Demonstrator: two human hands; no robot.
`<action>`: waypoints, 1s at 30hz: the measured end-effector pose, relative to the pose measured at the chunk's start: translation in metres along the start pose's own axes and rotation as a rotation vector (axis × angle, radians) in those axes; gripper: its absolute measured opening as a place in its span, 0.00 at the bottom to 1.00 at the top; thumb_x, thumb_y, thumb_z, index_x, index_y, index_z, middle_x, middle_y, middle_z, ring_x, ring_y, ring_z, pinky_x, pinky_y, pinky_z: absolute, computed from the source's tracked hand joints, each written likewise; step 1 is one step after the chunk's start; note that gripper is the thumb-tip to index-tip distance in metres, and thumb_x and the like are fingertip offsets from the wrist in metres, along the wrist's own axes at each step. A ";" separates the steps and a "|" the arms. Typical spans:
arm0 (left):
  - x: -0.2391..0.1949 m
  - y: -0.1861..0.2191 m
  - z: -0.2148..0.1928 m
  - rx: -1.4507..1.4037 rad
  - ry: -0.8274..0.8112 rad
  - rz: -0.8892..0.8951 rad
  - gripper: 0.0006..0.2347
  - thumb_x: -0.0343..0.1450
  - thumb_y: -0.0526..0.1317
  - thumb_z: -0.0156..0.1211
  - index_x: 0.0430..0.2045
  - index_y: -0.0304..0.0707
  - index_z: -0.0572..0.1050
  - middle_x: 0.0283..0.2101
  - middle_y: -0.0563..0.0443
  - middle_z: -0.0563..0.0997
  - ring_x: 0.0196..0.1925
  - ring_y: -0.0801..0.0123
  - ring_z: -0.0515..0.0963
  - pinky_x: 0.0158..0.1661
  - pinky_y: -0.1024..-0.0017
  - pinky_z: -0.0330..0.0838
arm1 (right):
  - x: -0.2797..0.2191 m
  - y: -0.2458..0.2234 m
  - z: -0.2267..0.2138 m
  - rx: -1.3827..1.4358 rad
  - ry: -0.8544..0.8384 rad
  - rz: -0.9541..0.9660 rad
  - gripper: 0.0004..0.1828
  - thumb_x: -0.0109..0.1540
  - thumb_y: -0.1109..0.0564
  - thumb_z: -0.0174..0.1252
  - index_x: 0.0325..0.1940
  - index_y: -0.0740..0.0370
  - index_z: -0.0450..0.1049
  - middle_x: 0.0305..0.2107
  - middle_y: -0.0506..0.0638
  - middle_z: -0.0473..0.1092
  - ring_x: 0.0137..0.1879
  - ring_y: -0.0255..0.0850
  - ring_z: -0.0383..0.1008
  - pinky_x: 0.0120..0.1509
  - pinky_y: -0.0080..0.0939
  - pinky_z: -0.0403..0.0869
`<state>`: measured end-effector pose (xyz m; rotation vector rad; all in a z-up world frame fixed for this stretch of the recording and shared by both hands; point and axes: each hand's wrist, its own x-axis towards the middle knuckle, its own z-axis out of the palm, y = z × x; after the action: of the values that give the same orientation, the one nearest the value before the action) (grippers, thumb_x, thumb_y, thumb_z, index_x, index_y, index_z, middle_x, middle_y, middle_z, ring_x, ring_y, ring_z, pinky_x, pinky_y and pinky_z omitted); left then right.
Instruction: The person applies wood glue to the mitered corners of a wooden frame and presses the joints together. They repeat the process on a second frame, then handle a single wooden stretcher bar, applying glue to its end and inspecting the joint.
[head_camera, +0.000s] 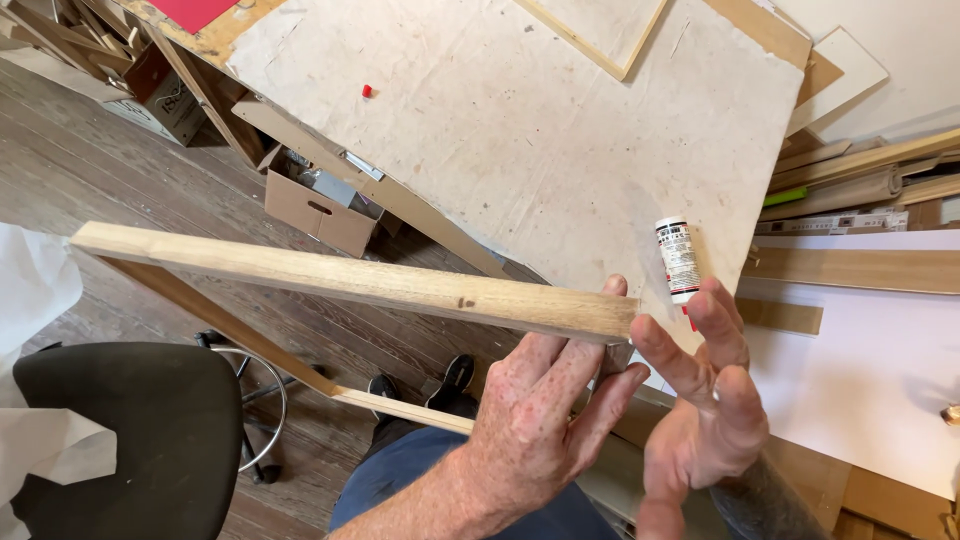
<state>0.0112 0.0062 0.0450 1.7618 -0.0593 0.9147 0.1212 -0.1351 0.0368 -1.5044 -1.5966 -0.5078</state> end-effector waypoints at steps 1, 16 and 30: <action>0.000 0.001 -0.001 0.016 -0.007 -0.001 0.19 0.74 0.34 0.58 0.58 0.24 0.62 0.58 0.36 0.73 0.49 0.54 0.79 0.50 0.68 0.79 | -0.001 0.001 -0.003 -0.080 -0.042 -0.025 0.62 0.50 0.14 0.36 0.76 0.54 0.40 0.51 0.63 0.67 0.74 0.52 0.49 0.81 0.65 0.45; 0.004 0.004 -0.005 0.001 -0.045 0.007 0.19 0.74 0.33 0.58 0.57 0.24 0.62 0.57 0.37 0.73 0.47 0.56 0.78 0.51 0.68 0.77 | 0.060 -0.006 -0.015 -0.003 -0.051 0.040 0.53 0.53 0.18 0.39 0.61 0.67 0.55 0.38 0.62 0.73 0.58 0.51 0.66 0.74 0.58 0.67; -0.002 0.000 -0.001 0.015 -0.014 0.026 0.20 0.73 0.34 0.59 0.58 0.24 0.62 0.55 0.38 0.75 0.44 0.57 0.77 0.49 0.69 0.78 | 0.062 0.002 -0.024 0.364 -0.033 -0.012 0.58 0.45 0.59 0.70 0.75 0.58 0.48 0.51 0.61 0.67 0.67 0.52 0.62 0.78 0.59 0.65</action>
<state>0.0092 0.0063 0.0446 1.7850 -0.0844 0.9237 0.1368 -0.1166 0.0993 -1.2331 -1.6226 -0.1841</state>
